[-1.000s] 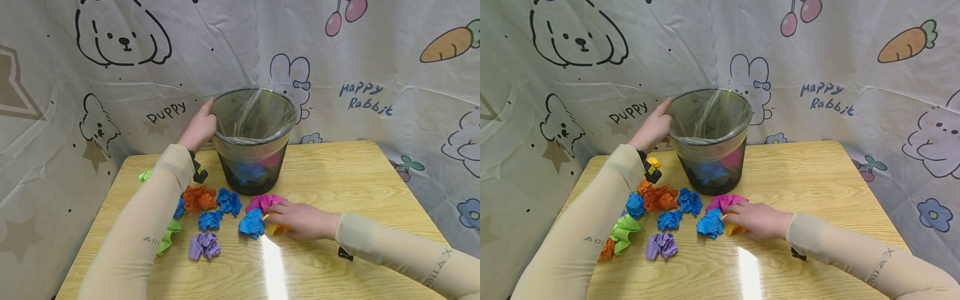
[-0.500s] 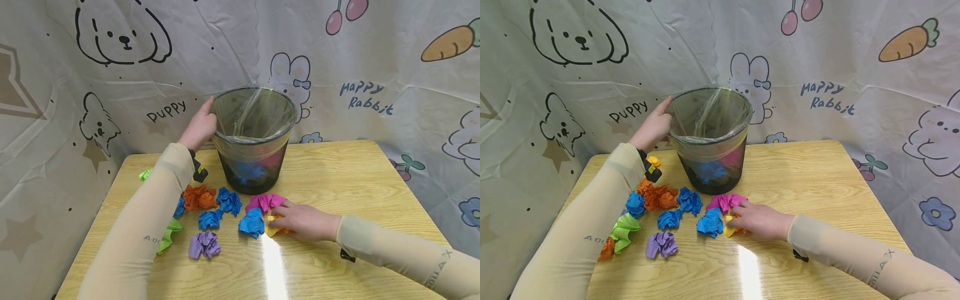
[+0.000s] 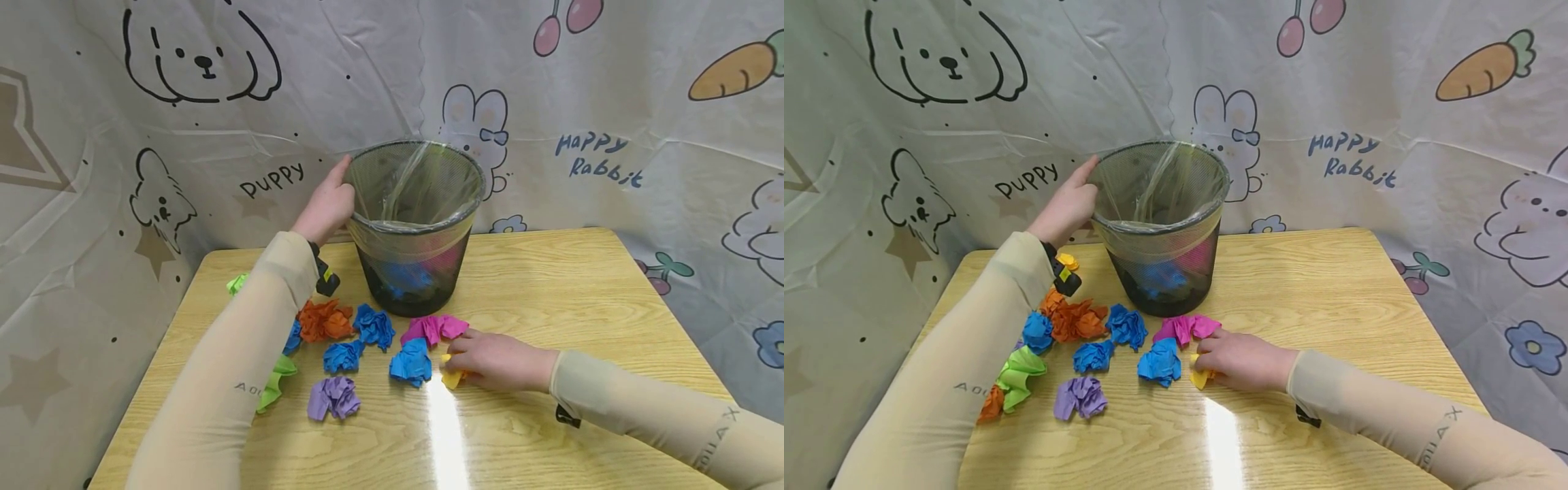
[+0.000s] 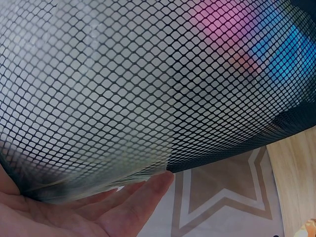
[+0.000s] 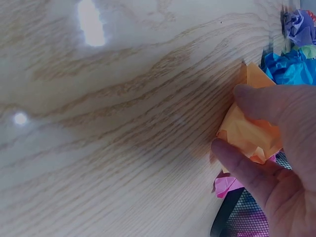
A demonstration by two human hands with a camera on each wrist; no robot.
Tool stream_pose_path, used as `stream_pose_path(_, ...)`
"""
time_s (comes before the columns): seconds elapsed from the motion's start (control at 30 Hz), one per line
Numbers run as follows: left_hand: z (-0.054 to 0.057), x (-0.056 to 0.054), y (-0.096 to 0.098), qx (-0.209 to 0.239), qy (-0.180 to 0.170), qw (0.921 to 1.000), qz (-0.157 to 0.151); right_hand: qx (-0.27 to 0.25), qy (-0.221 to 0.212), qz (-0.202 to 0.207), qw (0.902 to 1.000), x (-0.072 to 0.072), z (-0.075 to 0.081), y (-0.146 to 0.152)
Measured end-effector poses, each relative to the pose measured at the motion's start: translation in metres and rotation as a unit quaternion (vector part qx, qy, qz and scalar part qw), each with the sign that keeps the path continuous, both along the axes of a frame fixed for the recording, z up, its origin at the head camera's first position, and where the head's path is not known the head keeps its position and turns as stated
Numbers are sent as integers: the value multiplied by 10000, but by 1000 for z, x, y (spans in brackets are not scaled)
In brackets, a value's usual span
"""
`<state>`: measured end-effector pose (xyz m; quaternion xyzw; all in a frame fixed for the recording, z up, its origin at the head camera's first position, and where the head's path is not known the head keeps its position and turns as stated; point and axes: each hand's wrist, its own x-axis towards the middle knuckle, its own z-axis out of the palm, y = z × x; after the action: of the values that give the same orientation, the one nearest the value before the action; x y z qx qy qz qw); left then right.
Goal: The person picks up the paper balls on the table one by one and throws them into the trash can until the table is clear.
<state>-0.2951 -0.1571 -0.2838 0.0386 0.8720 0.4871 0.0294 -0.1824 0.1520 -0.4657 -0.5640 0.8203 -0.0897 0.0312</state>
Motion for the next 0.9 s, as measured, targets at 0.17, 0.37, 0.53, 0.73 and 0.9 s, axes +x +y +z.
stream_pose_path(0.17, -1, 0, 0, 17, 23, 10000, -2, -79, -109, 103, 9999, -1, 3, 2)
stream_pose_path(0.37, -3, -3, 0, 130, 18, 9999, 38, -152, -88, 101, 9998, -2, 17, 3)
stream_pose_path(0.53, -3, -3, 0, 97, 35, 9999, 28, -134, 168, -60, 9998, -2, 33, 3)
stream_pose_path(0.73, -3, -2, -1, 112, 6, 9999, 8, -345, 322, -175, 9987, -3, 54, 7)
stream_pose_path(0.9, -3, -2, 0, 132, -17, 9999, 17, -654, 523, -176, 9963, -6, 74, 13)
